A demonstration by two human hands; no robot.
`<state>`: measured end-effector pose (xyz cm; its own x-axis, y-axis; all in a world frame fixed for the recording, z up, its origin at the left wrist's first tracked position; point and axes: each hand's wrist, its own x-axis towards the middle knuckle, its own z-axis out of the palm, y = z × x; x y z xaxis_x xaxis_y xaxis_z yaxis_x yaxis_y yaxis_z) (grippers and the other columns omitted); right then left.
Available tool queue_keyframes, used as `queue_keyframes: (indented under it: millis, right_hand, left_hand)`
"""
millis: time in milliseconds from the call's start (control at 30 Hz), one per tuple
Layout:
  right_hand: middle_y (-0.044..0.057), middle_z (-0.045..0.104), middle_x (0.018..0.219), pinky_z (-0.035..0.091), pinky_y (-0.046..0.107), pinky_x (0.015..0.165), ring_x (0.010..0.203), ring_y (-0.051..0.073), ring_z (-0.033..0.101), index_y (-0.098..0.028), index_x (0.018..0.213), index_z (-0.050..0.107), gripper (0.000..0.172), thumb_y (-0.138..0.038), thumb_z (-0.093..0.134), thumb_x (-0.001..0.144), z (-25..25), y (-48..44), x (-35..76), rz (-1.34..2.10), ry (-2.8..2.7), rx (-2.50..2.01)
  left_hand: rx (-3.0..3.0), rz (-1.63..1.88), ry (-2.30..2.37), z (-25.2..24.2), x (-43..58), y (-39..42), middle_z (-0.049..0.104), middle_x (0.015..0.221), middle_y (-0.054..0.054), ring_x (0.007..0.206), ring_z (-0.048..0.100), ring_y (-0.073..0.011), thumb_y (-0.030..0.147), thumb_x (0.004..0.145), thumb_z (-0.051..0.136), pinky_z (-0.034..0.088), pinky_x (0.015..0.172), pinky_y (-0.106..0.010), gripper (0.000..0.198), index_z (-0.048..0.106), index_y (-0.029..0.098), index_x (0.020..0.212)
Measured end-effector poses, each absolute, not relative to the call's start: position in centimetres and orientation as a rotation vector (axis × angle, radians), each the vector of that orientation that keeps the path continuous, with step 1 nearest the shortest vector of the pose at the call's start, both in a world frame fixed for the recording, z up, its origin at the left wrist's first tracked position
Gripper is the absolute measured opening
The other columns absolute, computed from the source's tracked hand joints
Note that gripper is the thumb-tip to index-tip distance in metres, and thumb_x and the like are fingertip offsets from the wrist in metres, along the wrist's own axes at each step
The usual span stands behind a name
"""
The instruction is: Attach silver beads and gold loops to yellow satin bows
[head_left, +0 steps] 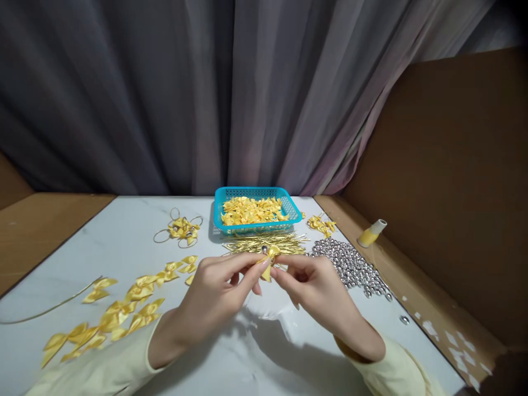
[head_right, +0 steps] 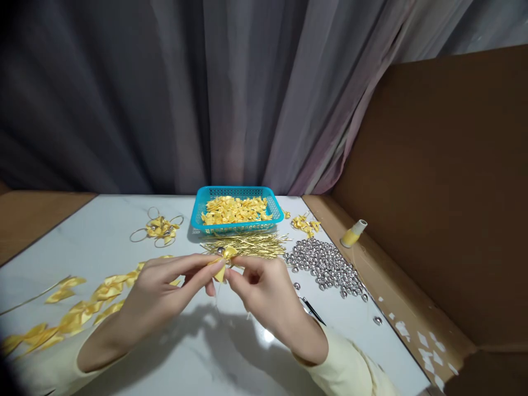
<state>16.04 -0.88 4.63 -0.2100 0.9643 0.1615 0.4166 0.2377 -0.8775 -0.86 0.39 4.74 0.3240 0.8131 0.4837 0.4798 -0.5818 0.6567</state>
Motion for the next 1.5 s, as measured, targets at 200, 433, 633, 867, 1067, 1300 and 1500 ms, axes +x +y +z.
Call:
queue_keyframes:
  millis: [200,433,633,867,1067,1300,1500]
  right_hand:
    - [-0.008,0.036,0.034,0.018,0.018,0.034,0.031,0.003,0.025,-0.012,0.071,0.067,0.025,-0.032,0.055,0.08,3.2,1.4,15.8,1.265,-1.593,-1.213]
    - [-0.01,0.034,0.031,0.014,0.019,0.033,0.029,0.004,0.024,-0.011,0.066,0.062,0.021,-0.03,0.06,0.075,0.7,4.2,15.5,1.43,-1.432,-1.205]
    - [-0.01,0.035,0.03,0.013,0.018,0.032,0.027,0.003,0.024,-0.014,0.065,0.057,0.017,-0.027,0.06,0.075,0.2,4.7,15.6,1.537,-1.43,-1.181]
    - [-0.009,0.042,0.035,0.017,0.018,0.032,0.029,0.004,0.029,-0.013,0.07,0.064,0.012,-0.023,0.061,0.074,-1.0,4.6,15.6,1.727,-1.412,-1.079]
    - [-0.007,0.049,0.046,0.031,0.018,0.038,0.036,0.005,0.039,-0.014,0.074,0.063,0.017,-0.031,0.062,0.076,-2.1,5.2,15.6,1.888,-1.373,-0.963]
    - [0.002,0.061,0.078,0.044,0.025,0.065,0.068,0.01,0.055,-0.016,0.068,0.066,0.012,-0.027,0.07,0.067,-2.1,5.0,15.3,1.757,-1.399,-0.934]
    - [0.003,0.056,0.097,0.044,0.033,0.08,0.09,0.016,0.055,-0.018,0.064,0.065,0.014,-0.03,0.071,0.069,-0.8,4.6,15.7,1.435,-1.564,-0.925]
  left_hand:
    - [2.122,1.119,1.224,3.7,-0.6,1.6,0.066,0.058,0.001,0.051,0.057,-0.0103,0.024,0.083,0.054,0.044,0.047,-0.018,0.017,0.068,0.016,0.084]
    - [2.089,1.031,1.266,1.3,-0.8,4.2,0.072,0.073,-0.004,0.064,0.062,-0.0163,0.031,0.083,0.05,0.047,0.058,-0.026,0.026,0.071,0.017,0.079]
    - [2.005,1.043,1.275,0.3,-1.0,4.8,0.074,0.084,-0.004,0.074,0.063,-0.0204,0.032,0.08,0.054,0.047,0.065,-0.029,0.023,0.074,0.019,0.079]
    - [1.73,1.06,1.269,0.6,-0.8,5.0,0.071,0.071,-0.001,0.063,0.058,-0.0168,0.035,0.079,0.057,0.044,0.056,-0.026,0.025,0.073,0.017,0.072]
    - [1.486,1.073,1.179,1.5,-0.9,4.9,0.07,0.077,-0.004,0.07,0.056,-0.0147,0.035,0.079,0.059,0.043,0.062,-0.023,0.023,0.07,0.016,0.073]
    - [1.237,1.092,1.116,2.1,-1.2,5.4,0.07,0.084,-0.008,0.08,0.059,-0.0168,0.037,0.077,0.062,0.044,0.068,-0.025,0.024,0.071,0.015,0.079]
    - [1.099,1.154,1.102,2.4,-1.9,6.1,0.071,0.084,-0.008,0.086,0.061,-0.0188,0.035,0.073,0.066,0.043,0.071,-0.025,0.022,0.071,0.014,0.079]
